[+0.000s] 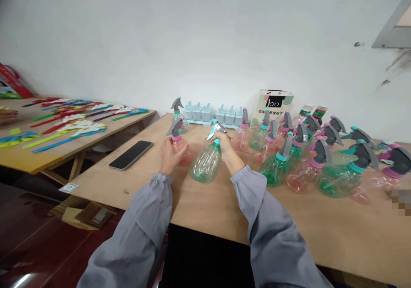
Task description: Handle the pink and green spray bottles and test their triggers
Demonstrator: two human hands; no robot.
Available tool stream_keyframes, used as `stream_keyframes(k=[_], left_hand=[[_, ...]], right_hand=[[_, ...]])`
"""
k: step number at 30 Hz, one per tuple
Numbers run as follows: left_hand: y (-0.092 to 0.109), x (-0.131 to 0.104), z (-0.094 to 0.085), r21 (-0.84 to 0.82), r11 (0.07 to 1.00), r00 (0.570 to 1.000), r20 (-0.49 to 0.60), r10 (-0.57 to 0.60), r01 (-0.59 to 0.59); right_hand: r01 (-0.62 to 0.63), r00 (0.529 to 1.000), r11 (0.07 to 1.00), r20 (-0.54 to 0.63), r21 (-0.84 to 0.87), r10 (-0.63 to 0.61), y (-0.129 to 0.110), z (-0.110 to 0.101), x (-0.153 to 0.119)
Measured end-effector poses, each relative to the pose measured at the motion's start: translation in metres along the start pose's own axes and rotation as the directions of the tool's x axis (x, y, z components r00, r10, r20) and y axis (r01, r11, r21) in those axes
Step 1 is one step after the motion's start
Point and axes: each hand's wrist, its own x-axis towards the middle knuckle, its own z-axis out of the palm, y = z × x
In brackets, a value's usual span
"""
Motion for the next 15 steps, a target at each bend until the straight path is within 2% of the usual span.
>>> stream_keyframes(k=[2, 6, 12, 15], left_hand=[[0.000, 0.000, 0.000, -0.004, 1.000, 1.000, -0.001, 0.000, 0.000], [0.001, 0.000, 0.000, 0.002, 1.000, 1.000, 0.004, -0.003, 0.003], [0.000, 0.000, 0.000, 0.001, 1.000, 1.000, 0.007, 0.004, -0.004], [0.000, 0.000, 0.000, 0.000, 1.000, 1.000, 0.002, 0.011, -0.011]], right_hand=[[0.004, 1.000, 1.000, 0.013, 0.008, -0.004, -0.001, 0.001, -0.001], [-0.020, 0.991, 1.000, 0.134, -0.011, 0.021, -0.005, 0.004, -0.006], [0.023, 0.996, 1.000, 0.088, -0.003, -0.023, -0.004, 0.009, -0.009], [0.059, 0.990, 0.997, 0.132, -0.043, -0.053, -0.004, 0.011, -0.010]])
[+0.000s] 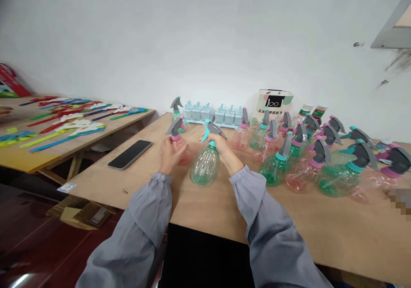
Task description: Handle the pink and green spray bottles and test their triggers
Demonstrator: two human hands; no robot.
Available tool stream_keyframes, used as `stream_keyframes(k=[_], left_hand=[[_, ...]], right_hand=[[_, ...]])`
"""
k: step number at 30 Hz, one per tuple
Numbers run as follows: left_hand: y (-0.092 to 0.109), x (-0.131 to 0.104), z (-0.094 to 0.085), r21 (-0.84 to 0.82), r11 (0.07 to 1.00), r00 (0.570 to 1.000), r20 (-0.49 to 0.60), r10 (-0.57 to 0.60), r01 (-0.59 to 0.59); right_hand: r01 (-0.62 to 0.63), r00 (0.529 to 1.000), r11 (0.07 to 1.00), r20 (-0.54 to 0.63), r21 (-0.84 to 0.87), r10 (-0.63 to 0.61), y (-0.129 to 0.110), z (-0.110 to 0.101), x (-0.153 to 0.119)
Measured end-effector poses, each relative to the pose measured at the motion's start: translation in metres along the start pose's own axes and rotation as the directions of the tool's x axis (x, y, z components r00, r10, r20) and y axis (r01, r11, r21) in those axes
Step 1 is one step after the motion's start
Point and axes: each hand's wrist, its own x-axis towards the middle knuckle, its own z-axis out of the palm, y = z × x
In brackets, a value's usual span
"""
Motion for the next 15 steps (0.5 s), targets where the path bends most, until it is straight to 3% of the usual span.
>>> stream_keyframes(k=[4, 9, 15], left_hand=[[-0.001, 0.000, 0.001, 0.000, 1.000, 1.000, -0.001, 0.004, -0.004], [-0.002, -0.001, 0.002, -0.017, 1.000, 1.000, -0.001, 0.015, -0.015], [0.000, 0.000, 0.000, -0.022, 1.000, 1.000, 0.025, 0.006, -0.005]], right_hand=[[0.010, 0.999, 0.999, 0.041, -0.041, -0.008, 0.001, 0.000, 0.000], [0.000, 0.997, 0.999, -0.073, -0.034, -0.003, 0.007, -0.006, 0.004], [0.041, 0.968, 0.945, -0.223, -0.324, -0.118, 0.015, -0.028, 0.013]])
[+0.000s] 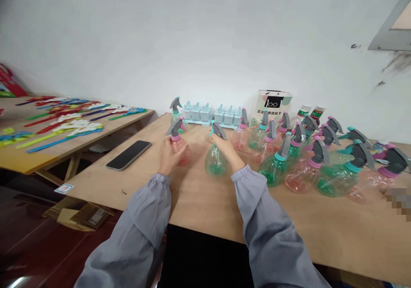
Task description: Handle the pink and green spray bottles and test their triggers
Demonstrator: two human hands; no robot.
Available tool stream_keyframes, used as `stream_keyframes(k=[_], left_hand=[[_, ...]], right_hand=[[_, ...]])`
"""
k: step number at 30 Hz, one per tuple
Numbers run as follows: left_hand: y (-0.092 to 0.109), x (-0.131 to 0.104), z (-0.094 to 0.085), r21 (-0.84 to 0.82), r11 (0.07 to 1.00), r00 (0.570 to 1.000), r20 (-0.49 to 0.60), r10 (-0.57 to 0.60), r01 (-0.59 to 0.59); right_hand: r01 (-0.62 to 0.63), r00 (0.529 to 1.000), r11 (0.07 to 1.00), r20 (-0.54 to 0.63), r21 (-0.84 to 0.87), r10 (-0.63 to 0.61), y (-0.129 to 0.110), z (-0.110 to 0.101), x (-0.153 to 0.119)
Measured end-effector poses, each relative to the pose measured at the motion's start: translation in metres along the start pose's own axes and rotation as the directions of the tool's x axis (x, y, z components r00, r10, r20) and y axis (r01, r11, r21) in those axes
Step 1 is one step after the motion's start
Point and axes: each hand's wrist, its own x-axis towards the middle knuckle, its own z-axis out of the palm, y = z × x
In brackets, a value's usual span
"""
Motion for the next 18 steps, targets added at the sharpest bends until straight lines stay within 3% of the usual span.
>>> stream_keyframes(k=[4, 9, 16, 18], left_hand=[[0.001, 0.000, -0.001, -0.009, 1.000, 1.000, 0.006, -0.010, 0.010], [0.001, 0.000, 0.000, -0.033, 0.999, 1.000, -0.003, -0.015, 0.015], [0.003, 0.000, -0.002, -0.049, 0.998, 0.999, 0.022, -0.029, 0.030], [0.001, 0.000, -0.001, -0.100, 0.994, 0.999, 0.034, -0.031, 0.034]], right_hand=[[0.154, 0.969, 0.968, -0.159, -0.200, -0.188, 0.015, -0.027, 0.013], [0.199, 0.871, 0.906, -0.357, -0.373, -0.338, 0.029, -0.062, 0.023], [0.286, 0.795, 0.859, -0.396, -0.426, -0.461, 0.037, -0.081, 0.027], [0.274, 0.744, 0.817, -0.426, -0.508, -0.515, 0.039, -0.083, 0.027]])
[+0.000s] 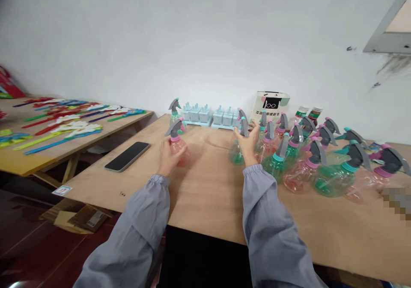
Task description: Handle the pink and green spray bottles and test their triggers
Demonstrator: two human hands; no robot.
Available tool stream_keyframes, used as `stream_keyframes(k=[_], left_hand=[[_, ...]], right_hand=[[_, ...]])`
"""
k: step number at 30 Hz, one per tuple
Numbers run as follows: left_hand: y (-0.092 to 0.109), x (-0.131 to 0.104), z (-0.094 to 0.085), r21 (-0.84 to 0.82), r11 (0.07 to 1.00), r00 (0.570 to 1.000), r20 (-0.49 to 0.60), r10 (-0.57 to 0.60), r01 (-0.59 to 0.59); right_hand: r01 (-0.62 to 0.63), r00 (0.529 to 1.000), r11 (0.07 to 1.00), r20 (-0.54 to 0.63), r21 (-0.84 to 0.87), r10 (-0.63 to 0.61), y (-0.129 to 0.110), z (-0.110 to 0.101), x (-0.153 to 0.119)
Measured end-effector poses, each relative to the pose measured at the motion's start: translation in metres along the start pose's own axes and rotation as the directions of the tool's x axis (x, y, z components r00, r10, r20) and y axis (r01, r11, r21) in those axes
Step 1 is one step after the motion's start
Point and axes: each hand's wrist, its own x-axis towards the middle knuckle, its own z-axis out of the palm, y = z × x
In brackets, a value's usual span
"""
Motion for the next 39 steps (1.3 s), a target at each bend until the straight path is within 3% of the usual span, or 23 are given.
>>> stream_keyframes(k=[3, 6, 11, 16, 18, 24, 28, 31, 35, 39], left_hand=[[-0.005, 0.000, 0.004, -0.140, 0.990, 1.000, 0.028, 0.009, -0.005], [-0.008, -0.001, 0.009, -0.228, 0.973, 0.998, 0.057, 0.040, -0.026], [-0.001, -0.005, 0.009, -0.118, 0.993, 0.997, 0.065, 0.035, -0.027], [0.005, -0.008, 0.005, -0.078, 0.996, 0.992, 0.109, 0.061, -0.053], [0.006, -0.009, 0.005, -0.084, 0.995, 0.992, 0.110, 0.067, -0.058], [0.010, -0.011, 0.007, -0.014, 0.999, 0.995, 0.088, 0.054, -0.053], [0.016, -0.015, 0.008, 0.080, 0.996, 0.997, 0.071, 0.026, -0.031], [0.022, -0.021, 0.009, 0.051, 0.996, 0.992, 0.113, 0.061, -0.067], [0.036, -0.034, 0.010, -0.019, 0.975, 0.935, 0.279, 0.218, -0.222], [0.049, -0.047, 0.007, 0.008, 0.920, 0.867, 0.338, 0.367, -0.393]], right_hand=[[0.131, 0.983, 0.987, -0.118, -0.095, -0.142, -0.004, -0.007, 0.001], [0.296, 0.935, 0.945, -0.161, -0.138, -0.316, -0.020, -0.018, 0.002], [0.416, 0.867, 0.892, -0.220, -0.176, -0.448, -0.060, -0.026, -0.001], [0.411, 0.910, 0.903, -0.003, -0.125, -0.414, -0.086, -0.019, -0.009], [0.388, 0.921, 0.918, 0.049, -0.076, -0.386, -0.089, -0.018, -0.010], [0.344, 0.939, 0.938, 0.010, 0.054, -0.345, -0.093, -0.022, -0.014], [0.287, 0.907, 0.948, 0.279, 0.140, -0.316, -0.099, -0.005, -0.038], [0.110, 0.849, 0.971, 0.488, 0.212, -0.203, -0.099, 0.020, -0.063], [-0.135, 0.796, 0.959, 0.603, 0.251, -0.046, -0.095, 0.044, -0.086], [-0.265, 0.789, 0.918, 0.614, 0.296, 0.030, -0.095, 0.044, -0.086]])
